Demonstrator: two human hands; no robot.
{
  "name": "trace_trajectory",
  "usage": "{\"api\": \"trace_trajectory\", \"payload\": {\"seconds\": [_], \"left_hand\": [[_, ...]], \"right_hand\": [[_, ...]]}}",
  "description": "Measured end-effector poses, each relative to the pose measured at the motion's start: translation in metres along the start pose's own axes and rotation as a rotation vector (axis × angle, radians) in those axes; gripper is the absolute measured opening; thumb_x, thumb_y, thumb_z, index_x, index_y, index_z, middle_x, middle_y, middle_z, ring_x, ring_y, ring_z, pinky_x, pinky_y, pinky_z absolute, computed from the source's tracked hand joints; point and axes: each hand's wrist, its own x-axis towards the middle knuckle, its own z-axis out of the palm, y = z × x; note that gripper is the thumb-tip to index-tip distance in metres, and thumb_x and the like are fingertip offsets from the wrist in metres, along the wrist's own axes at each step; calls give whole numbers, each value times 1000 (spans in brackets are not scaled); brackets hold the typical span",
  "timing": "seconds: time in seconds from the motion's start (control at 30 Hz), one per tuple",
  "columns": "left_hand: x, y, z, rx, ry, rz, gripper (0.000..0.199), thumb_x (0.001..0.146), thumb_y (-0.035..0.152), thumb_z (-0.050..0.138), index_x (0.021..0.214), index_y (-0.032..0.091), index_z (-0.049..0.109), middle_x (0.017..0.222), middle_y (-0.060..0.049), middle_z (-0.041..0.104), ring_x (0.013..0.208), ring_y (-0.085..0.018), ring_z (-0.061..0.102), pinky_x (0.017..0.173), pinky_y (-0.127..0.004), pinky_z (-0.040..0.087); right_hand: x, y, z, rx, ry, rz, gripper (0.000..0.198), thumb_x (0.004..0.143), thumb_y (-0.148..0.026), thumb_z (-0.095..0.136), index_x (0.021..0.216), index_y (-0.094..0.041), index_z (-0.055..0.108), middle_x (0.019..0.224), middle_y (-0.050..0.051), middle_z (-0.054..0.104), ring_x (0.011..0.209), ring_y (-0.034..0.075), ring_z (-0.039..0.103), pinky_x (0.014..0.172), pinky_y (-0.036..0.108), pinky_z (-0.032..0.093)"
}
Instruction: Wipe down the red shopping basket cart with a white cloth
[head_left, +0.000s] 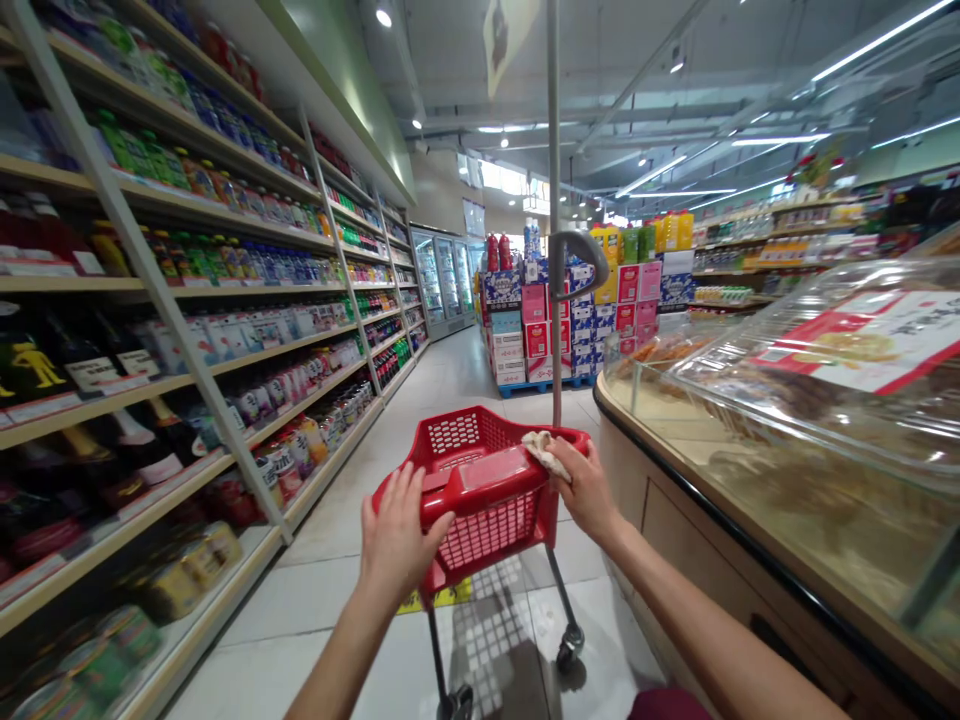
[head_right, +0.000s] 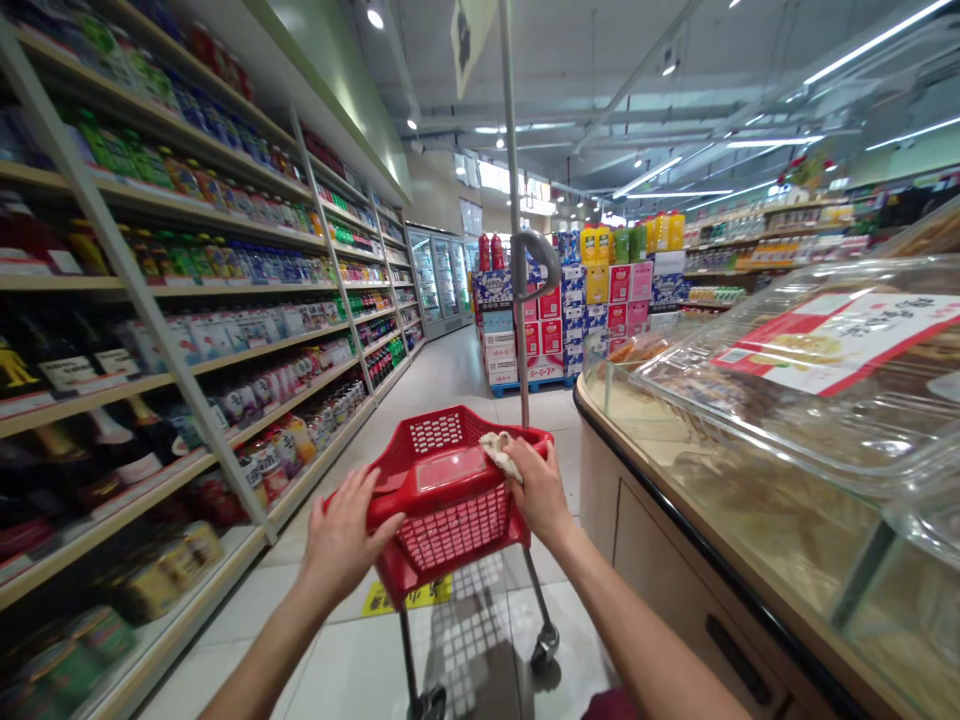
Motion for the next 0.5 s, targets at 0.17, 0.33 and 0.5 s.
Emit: {"api": "trace_trajectory", "payload": {"seconds": [0.17, 0.33, 0.5], "left_hand": [[4, -9, -9, 40, -80, 17, 29, 78, 39, 43, 94, 20, 57, 90, -7, 66, 87, -22, 58, 96, -50, 28], [1, 36, -2, 50, -2, -25, 29, 77, 35, 46, 92, 14, 59, 82, -9, 65, 82, -23, 58, 97, -47, 29], [-4, 42, 3, -188, -6, 70, 45, 76, 36, 46, 115, 15, 48, 116, -12, 56, 107, -23, 50, 100, -46, 27]], "right_hand": [[8, -8, 10, 17, 41, 57, 36, 74, -11, 39, 106, -20, 54, 109, 9, 61, 107, 24, 51, 96, 54, 22], [3, -45, 17, 107, -26, -197, 34, 75, -12, 40, 105, -20, 55, 109, 8, 60, 109, 19, 50, 98, 44, 25], [16, -23, 7, 4, -10, 36, 34, 79, -18, 39, 110, -20, 53, 112, 9, 59, 109, 22, 50, 95, 47, 30]]}}
